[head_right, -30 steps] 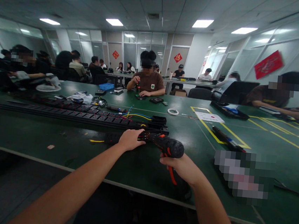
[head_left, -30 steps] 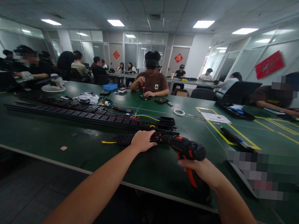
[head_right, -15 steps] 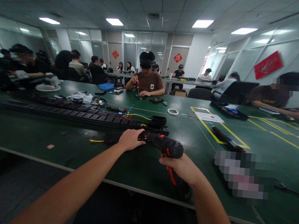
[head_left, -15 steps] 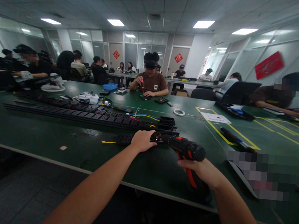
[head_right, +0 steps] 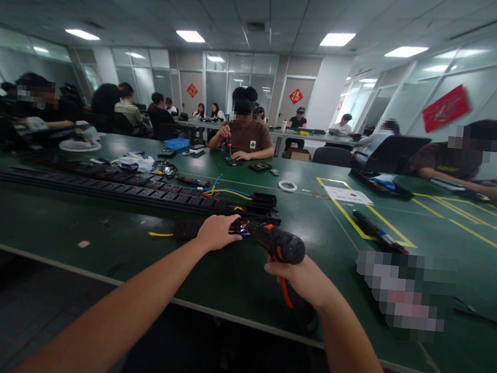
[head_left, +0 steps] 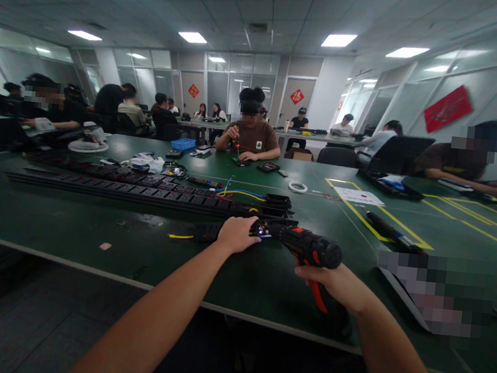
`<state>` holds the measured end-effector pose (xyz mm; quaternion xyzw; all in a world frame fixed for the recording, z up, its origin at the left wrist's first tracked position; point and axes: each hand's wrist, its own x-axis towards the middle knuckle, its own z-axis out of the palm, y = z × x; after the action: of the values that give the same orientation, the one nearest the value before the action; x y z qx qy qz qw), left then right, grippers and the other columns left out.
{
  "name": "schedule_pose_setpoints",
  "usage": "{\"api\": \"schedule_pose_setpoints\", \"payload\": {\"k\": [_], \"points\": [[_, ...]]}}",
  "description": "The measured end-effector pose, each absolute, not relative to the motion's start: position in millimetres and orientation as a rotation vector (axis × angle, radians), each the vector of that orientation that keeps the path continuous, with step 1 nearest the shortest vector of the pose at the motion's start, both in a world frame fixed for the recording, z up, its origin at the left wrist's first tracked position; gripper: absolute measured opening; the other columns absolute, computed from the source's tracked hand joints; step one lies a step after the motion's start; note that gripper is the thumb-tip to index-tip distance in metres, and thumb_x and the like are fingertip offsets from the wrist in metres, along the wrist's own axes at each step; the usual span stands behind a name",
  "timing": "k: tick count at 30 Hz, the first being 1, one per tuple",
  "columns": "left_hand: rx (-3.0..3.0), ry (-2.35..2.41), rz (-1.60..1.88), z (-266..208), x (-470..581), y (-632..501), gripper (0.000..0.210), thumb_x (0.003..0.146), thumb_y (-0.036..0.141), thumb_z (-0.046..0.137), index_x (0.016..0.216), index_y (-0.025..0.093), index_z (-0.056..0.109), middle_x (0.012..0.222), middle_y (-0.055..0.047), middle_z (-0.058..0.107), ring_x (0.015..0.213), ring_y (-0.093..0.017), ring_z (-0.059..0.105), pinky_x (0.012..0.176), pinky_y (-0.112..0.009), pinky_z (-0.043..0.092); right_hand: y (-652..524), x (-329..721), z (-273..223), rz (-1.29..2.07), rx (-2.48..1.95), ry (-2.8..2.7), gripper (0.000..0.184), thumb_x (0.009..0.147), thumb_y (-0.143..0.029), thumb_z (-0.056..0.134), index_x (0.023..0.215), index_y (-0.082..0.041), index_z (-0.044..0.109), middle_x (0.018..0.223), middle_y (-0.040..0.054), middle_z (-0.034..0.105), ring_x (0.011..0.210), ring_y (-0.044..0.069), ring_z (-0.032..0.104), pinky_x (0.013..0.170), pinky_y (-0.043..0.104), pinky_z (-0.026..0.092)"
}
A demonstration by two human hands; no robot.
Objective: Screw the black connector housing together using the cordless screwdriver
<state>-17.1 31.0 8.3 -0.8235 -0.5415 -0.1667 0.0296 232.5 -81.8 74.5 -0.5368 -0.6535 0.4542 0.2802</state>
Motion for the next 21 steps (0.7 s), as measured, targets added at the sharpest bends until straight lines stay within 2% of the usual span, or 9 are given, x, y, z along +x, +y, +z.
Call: {"api": "schedule_pose_setpoints", "payload": {"k": [12,21], "points": [[-2.535,-1.673,-0.499,10.1,-16.5,29.0,0.066,0.087,0.060,0.066,0.142,0.025,0.053,0.125,-0.008,0.071,0.114,-0.029,0.065,0.097,-0.040,0.046,-79.9,234.5,70.1,1.227,-1.429,-1.713,0.024,0.068,-0.035,0.073,0.084,-0.019,0.067,0.069,-0.0004,0.063,0.067,0.019,0.056,0.066,0.032,0.042],[-2.526,-1.653,-0.504,8.3,-16.5,30.5,0.066,0.087,0.060,0.066,0.141,0.024,0.053,0.123,-0.009,0.071,0.113,-0.029,0.066,0.095,-0.040,0.047,-80.2,236.5,66.7,1.226,-1.446,-1.633,0.033,0.065,-0.035,0.075,0.093,-0.017,0.071,0.084,0.0038,0.069,0.073,0.020,0.059,0.069,0.034,0.046]]}}
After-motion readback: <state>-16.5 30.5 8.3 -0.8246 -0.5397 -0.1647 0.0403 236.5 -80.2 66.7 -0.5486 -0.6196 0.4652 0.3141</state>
